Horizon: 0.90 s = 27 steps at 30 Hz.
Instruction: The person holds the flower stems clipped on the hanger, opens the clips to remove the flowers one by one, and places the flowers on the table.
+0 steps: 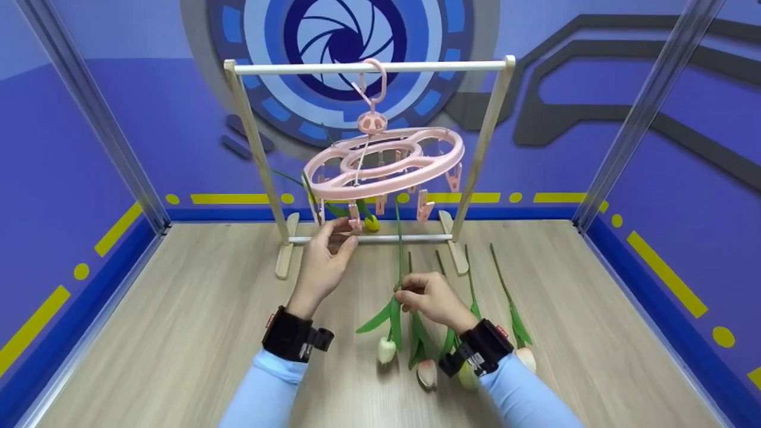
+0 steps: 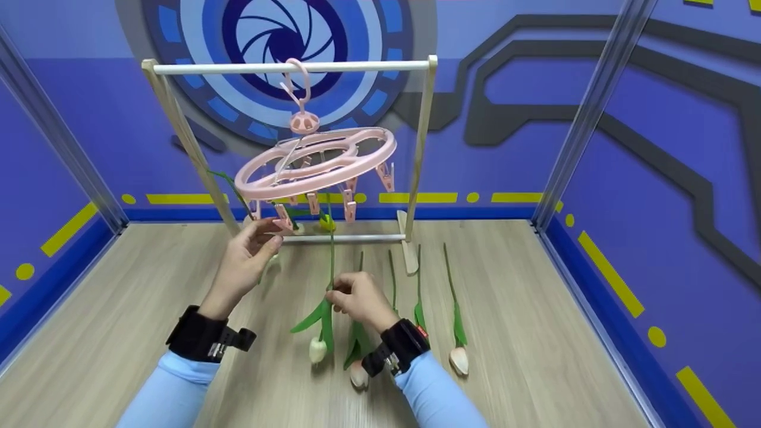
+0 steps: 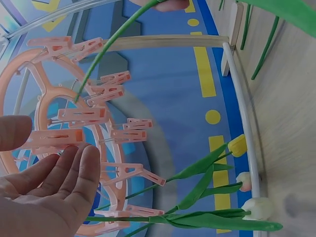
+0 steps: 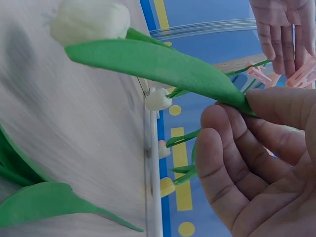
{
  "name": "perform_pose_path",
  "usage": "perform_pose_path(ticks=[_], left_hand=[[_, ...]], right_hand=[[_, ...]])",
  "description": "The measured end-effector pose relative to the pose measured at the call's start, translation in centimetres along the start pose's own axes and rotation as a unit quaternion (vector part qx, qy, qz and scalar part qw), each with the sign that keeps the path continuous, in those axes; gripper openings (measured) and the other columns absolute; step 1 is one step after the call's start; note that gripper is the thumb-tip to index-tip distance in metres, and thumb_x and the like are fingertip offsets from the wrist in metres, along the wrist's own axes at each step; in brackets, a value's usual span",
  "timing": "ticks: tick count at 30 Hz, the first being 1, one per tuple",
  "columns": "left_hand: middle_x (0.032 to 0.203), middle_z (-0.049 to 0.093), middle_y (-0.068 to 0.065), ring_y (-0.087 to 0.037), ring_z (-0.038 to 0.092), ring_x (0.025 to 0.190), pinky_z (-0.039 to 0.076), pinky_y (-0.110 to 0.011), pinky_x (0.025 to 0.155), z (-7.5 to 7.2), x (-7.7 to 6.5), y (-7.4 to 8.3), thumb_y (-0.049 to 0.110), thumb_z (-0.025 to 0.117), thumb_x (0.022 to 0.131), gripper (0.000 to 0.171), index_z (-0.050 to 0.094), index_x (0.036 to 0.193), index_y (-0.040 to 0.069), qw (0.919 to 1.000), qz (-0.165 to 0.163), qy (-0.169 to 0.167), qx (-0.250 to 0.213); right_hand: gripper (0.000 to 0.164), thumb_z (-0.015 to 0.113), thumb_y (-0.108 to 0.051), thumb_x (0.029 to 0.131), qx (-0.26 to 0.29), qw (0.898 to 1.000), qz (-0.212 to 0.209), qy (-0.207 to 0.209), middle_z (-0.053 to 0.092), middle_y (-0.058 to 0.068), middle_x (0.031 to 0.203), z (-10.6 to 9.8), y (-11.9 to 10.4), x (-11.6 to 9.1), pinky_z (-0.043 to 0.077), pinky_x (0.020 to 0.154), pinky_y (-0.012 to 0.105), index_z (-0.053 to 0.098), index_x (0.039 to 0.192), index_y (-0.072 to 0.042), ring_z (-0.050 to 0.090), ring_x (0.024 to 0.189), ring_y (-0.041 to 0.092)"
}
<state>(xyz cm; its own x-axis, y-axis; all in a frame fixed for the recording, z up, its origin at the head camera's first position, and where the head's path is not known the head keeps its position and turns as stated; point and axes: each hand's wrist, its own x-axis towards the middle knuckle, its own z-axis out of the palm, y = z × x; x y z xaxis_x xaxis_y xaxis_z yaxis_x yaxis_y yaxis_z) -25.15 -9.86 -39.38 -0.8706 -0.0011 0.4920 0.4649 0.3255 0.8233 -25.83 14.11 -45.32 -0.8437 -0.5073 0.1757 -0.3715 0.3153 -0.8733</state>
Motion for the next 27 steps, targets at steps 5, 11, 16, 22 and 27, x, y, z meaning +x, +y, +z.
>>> perform_pose_path(ticks=[5, 11, 16, 22, 27], left_hand=[[0.127, 0.065, -0.021, -0.034, 0.068, 0.109, 0.057, -0.047, 0.088, 0.0, -0.6, -0.6, 0.008, 0.064, 0.102, 0.035, 0.06, 0.134, -0.005, 0.9998, 0.006, -0.009, 0.018], [0.125, 0.064, -0.023, -0.035, 0.067, 0.109, 0.057, -0.049, 0.088, 0.0, -1.4, -1.1, 0.007, 0.064, 0.101, 0.037, 0.059, 0.135, -0.006, 0.9985, 0.009, -0.008, 0.054], [0.126, 0.063, -0.023, -0.037, 0.064, 0.112, 0.055, -0.05, 0.091, 0.0, -2.3, -1.9, 0.01, 0.065, 0.101, 0.039, 0.059, 0.136, -0.007, 0.9931, 0.013, -0.006, 0.116], [0.14, 0.058, -0.024, -0.039, 0.06, 0.126, 0.05, -0.054, 0.103, 0.2, -3.7, -2.8, 0.013, 0.067, 0.101, 0.044, 0.056, 0.14, -0.006, 0.9821, 0.028, 0.001, 0.186], [0.136, 0.059, -0.027, -0.043, 0.06, 0.125, 0.05, -0.056, 0.103, 0.3, -5.0, -3.9, 0.014, 0.069, 0.1, 0.045, 0.057, 0.138, -0.009, 0.9705, 0.057, 0.014, 0.234]], right_hand=[[0.015, 0.064, -0.006, 0.1, 0.02, 1.0, 0.014, -0.005, 0.073, 0.025, 0.087, 0.1, 0.3, 0.2, 0.057, 0.062, 0.03, 0.073, 0.103, 0.006, 0.07, 0.075, 0.043], [0.015, 0.064, -0.008, 0.101, 0.02, 0.999, 0.031, -0.022, 0.073, 0.021, 0.085, 0.1, 0.3, 0.6, 0.058, 0.065, 0.036, 0.073, 0.102, 0.004, 0.07, 0.077, 0.042], [0.015, 0.062, -0.007, 0.101, 0.023, 0.998, 0.048, -0.035, 0.073, 0.016, 0.085, 0.1, 0.3, 1.1, 0.06, 0.07, 0.047, 0.071, 0.102, 0.005, 0.071, 0.078, 0.039], [0.018, 0.062, -0.007, 0.101, 0.028, 0.996, 0.063, -0.048, 0.072, 0.023, 0.088, 0.2, 0.7, 1.4, 0.061, 0.072, 0.051, 0.07, 0.106, 0.008, 0.07, 0.074, 0.025], [0.018, 0.062, -0.007, 0.101, 0.037, 0.994, 0.086, -0.048, 0.073, 0.019, 0.088, 0.5, 1.2, 1.8, 0.061, 0.07, 0.043, 0.07, 0.106, 0.008, 0.068, 0.071, 0.015]])
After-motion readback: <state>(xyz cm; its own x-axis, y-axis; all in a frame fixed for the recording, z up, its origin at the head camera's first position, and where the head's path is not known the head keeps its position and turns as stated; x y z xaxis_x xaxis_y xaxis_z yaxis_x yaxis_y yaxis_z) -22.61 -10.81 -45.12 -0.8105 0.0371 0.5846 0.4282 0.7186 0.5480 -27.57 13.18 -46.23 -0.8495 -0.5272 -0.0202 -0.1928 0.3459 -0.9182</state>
